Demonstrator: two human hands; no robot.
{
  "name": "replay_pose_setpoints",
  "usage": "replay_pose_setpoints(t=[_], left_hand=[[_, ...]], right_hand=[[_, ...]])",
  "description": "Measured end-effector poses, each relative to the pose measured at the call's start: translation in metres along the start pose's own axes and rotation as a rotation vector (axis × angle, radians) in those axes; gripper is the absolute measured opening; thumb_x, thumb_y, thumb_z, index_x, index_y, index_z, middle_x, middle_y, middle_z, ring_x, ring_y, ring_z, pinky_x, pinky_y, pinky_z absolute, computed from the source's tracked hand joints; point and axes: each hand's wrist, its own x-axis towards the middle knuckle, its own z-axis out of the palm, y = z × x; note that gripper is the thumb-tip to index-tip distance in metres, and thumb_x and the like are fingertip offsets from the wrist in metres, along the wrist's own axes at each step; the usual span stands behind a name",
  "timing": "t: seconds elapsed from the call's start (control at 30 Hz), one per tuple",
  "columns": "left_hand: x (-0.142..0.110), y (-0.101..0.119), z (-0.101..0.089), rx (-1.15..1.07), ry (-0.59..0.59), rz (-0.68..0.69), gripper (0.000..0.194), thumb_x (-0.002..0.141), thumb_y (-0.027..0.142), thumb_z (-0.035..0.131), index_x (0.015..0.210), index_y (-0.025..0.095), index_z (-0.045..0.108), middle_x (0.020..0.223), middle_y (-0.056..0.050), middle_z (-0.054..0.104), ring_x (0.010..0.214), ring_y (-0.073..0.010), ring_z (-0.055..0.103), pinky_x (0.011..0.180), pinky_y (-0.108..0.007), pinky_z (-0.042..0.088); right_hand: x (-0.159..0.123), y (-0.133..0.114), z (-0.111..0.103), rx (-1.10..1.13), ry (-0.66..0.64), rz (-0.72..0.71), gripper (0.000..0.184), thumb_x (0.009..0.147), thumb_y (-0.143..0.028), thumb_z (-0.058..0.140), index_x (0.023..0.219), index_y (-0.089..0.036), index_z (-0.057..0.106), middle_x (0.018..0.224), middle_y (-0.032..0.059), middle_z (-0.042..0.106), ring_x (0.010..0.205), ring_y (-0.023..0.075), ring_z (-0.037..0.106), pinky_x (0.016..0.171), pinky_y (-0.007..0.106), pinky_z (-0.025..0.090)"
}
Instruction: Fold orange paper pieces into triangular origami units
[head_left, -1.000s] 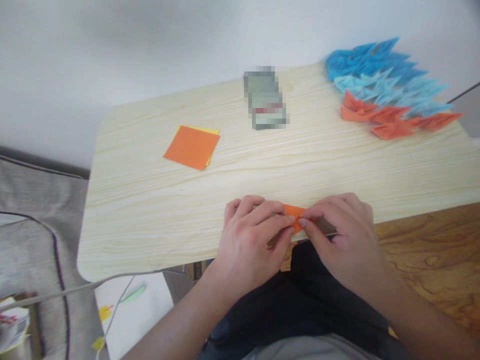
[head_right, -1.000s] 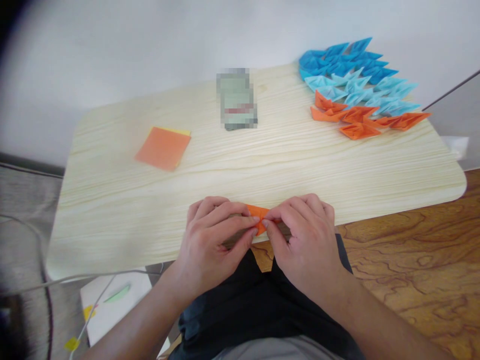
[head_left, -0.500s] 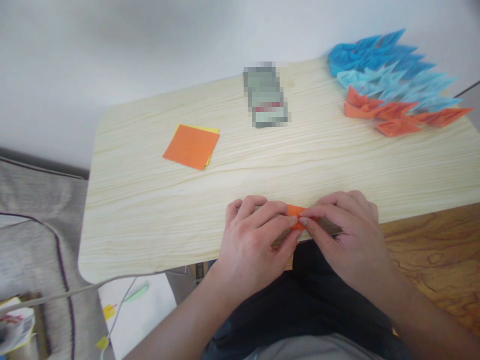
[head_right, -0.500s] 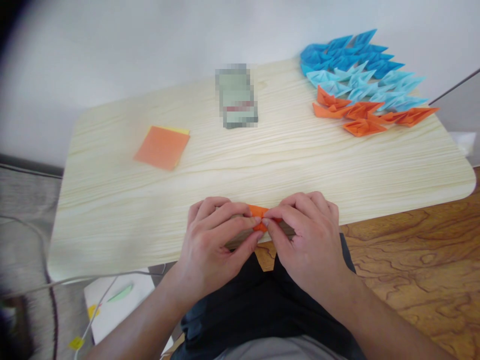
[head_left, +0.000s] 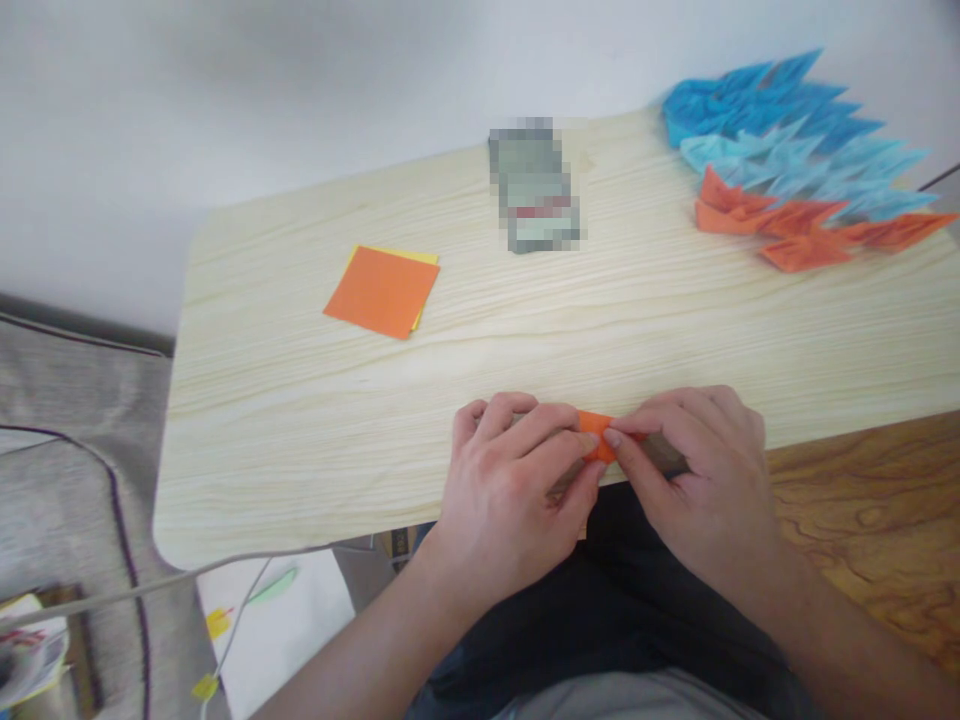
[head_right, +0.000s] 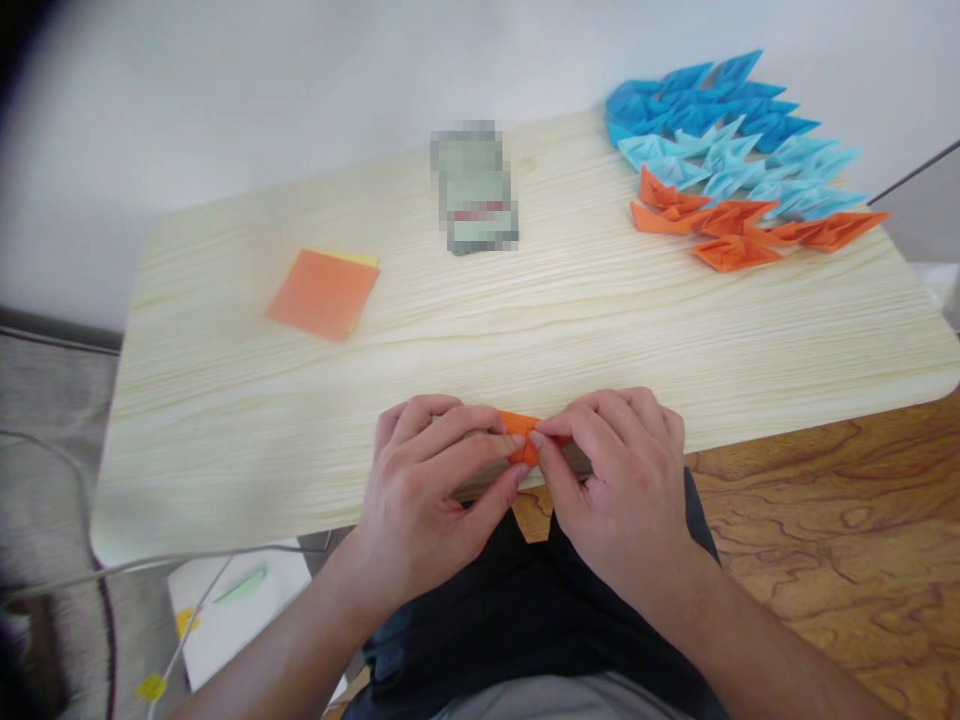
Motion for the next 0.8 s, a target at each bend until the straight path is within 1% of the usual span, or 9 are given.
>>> replay_pose_setpoints(t=[0.23,0.4,0.6,0.7,0.8], left_hand=[[0.002,0.001,0.0,0.018,0.0,-0.014,0.012,0.098,0.033,0.066,0.101,0.031,0.078,0.116,0.006,0.077,0.108,-0.0222,0.059,0.1,-0.048,0.038],[0.002,0.003,0.001,0.025,-0.002,-0.027,0.012,0.097,0.033,0.067,0.102,0.03,0.077,0.116,0.003,0.077,0.109,-0.0235,0.059,0.101,-0.048,0.038],[0.003,0.003,0.001,0.039,-0.018,-0.04,0.019,0.098,0.035,0.065,0.113,0.034,0.076,0.119,0.003,0.076,0.11,-0.0241,0.059,0.099,-0.048,0.038],[0.003,0.005,0.002,0.045,-0.015,-0.04,0.019,0.098,0.036,0.064,0.113,0.034,0.076,0.118,0.003,0.076,0.109,-0.0238,0.059,0.099,-0.048,0.038],[0.003,0.008,0.003,0.057,-0.011,-0.044,0.018,0.097,0.033,0.065,0.111,0.032,0.077,0.117,0.002,0.076,0.109,-0.0246,0.058,0.098,-0.049,0.038]], right_hand=[[-0.003,0.002,0.003,-0.007,0.047,-0.021,0.01,0.092,-0.034,0.074,0.085,-0.026,0.074,0.088,0.003,0.072,0.089,0.0259,0.06,0.083,0.043,0.037],[-0.003,0.004,0.004,-0.028,0.071,-0.037,0.01,0.091,-0.036,0.075,0.088,-0.027,0.076,0.089,0.0037,0.072,0.089,0.026,0.06,0.083,0.043,0.038],[-0.006,0.003,0.006,-0.055,0.098,-0.042,0.008,0.09,-0.035,0.077,0.089,-0.027,0.077,0.091,0.0047,0.072,0.092,0.0264,0.06,0.084,0.044,0.039],[-0.008,0.005,0.009,-0.067,0.143,-0.05,0.008,0.088,-0.034,0.079,0.093,-0.027,0.078,0.094,0.0051,0.072,0.093,0.0264,0.06,0.085,0.044,0.041],[-0.01,0.006,0.01,-0.064,0.163,-0.051,0.008,0.087,-0.033,0.08,0.094,-0.029,0.078,0.096,0.0047,0.072,0.094,0.0262,0.061,0.087,0.045,0.042]])
